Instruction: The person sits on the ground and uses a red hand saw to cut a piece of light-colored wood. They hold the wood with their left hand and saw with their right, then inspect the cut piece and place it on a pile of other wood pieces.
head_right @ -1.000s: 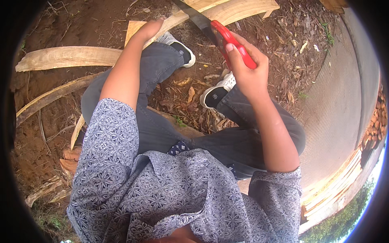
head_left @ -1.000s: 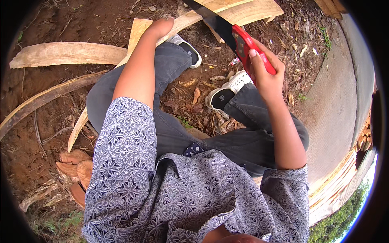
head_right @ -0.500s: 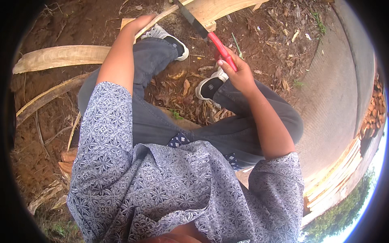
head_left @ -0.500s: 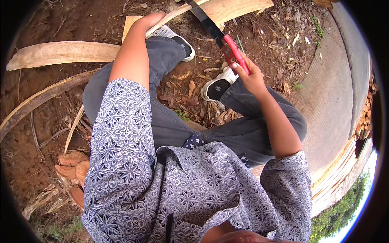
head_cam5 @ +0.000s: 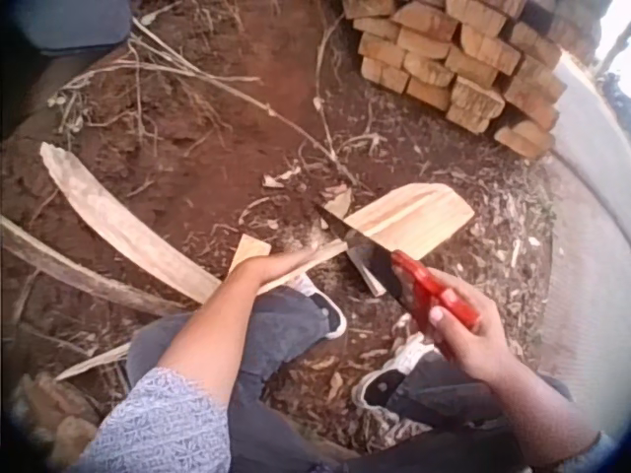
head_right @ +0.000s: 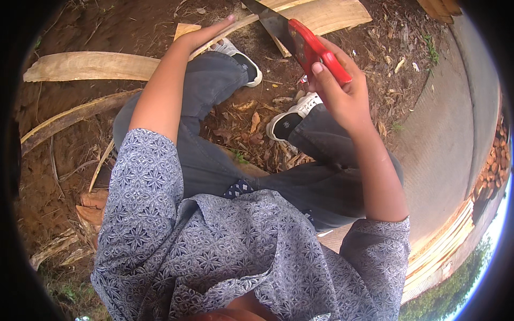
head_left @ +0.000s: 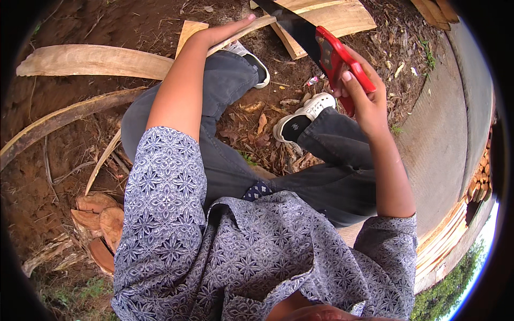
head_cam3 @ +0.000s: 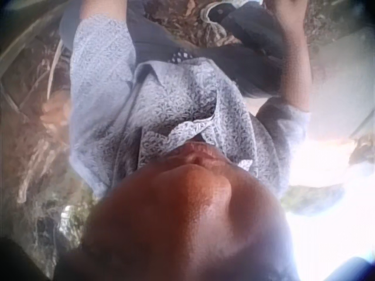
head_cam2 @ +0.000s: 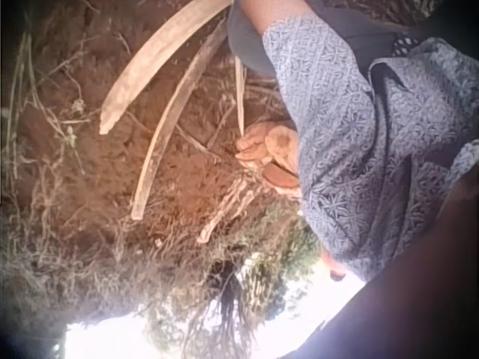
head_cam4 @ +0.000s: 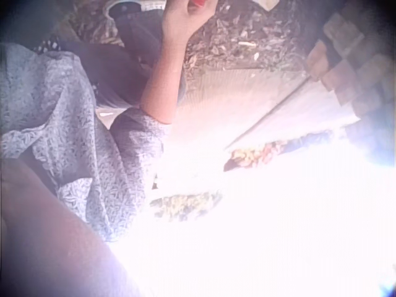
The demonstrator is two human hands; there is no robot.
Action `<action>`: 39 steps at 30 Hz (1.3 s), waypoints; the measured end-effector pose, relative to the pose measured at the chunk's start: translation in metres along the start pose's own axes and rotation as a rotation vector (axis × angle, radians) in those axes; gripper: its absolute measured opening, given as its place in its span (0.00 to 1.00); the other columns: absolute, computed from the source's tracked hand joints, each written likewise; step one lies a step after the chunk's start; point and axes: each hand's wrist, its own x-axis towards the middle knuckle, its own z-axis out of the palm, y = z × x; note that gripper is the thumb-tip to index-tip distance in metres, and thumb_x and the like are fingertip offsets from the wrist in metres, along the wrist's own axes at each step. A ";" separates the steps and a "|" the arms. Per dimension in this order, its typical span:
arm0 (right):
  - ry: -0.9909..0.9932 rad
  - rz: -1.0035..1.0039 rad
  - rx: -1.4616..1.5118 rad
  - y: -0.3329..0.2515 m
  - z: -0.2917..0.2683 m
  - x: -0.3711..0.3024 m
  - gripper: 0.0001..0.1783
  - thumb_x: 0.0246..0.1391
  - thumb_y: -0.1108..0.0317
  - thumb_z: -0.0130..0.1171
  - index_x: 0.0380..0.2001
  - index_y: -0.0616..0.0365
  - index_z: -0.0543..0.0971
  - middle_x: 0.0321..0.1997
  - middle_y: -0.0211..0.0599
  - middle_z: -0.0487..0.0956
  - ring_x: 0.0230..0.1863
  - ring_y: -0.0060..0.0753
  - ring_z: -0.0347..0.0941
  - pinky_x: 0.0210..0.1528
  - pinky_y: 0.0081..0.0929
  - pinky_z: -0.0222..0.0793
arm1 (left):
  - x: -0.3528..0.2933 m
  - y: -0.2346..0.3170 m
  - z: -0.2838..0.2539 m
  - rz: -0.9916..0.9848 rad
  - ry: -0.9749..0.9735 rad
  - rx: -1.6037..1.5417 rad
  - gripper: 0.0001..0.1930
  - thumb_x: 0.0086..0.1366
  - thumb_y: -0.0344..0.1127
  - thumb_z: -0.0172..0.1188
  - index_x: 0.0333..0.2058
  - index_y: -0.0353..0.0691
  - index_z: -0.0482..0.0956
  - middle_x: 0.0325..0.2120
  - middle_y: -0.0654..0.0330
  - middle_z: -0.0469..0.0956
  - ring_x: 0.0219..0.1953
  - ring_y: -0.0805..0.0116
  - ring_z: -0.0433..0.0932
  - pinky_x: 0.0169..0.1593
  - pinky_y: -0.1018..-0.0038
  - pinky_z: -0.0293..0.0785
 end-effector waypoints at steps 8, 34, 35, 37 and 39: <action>0.022 0.095 -0.048 -0.037 0.008 0.038 0.13 0.68 0.64 0.59 0.50 0.61 0.79 0.22 0.22 0.71 0.21 0.14 0.67 0.27 0.15 0.64 | -0.008 -0.004 0.017 0.073 0.202 0.221 0.49 0.54 0.59 0.68 0.68 0.36 0.66 0.60 0.39 0.75 0.62 0.47 0.76 0.63 0.60 0.72; 0.239 0.097 0.059 0.012 0.001 -0.015 0.26 0.68 0.61 0.61 0.64 0.64 0.75 0.23 0.22 0.72 0.21 0.13 0.64 0.26 0.16 0.62 | 0.015 -0.026 0.007 0.094 0.038 0.130 0.46 0.55 0.55 0.63 0.69 0.38 0.63 0.61 0.46 0.73 0.64 0.55 0.71 0.66 0.62 0.64; 0.249 0.070 0.008 0.012 -0.001 -0.016 0.26 0.67 0.62 0.62 0.63 0.63 0.76 0.28 0.24 0.75 0.25 0.13 0.67 0.29 0.16 0.64 | 0.015 -0.025 0.007 0.097 0.035 0.130 0.46 0.55 0.55 0.63 0.69 0.39 0.63 0.61 0.46 0.73 0.64 0.55 0.70 0.66 0.62 0.64; 0.264 0.075 -0.012 0.009 0.000 -0.028 0.25 0.66 0.61 0.63 0.62 0.63 0.78 0.41 0.29 0.81 0.36 0.15 0.73 0.40 0.17 0.70 | 0.012 -0.019 0.002 0.091 -0.018 0.127 0.46 0.55 0.56 0.63 0.70 0.40 0.63 0.62 0.47 0.73 0.65 0.55 0.70 0.67 0.62 0.63; 0.259 0.075 -0.042 0.007 0.001 -0.038 0.26 0.66 0.60 0.64 0.62 0.62 0.78 0.47 0.31 0.84 0.41 0.16 0.76 0.44 0.17 0.73 | 0.009 -0.017 0.002 0.102 -0.018 0.136 0.46 0.54 0.58 0.64 0.68 0.39 0.65 0.62 0.46 0.73 0.64 0.54 0.71 0.65 0.62 0.65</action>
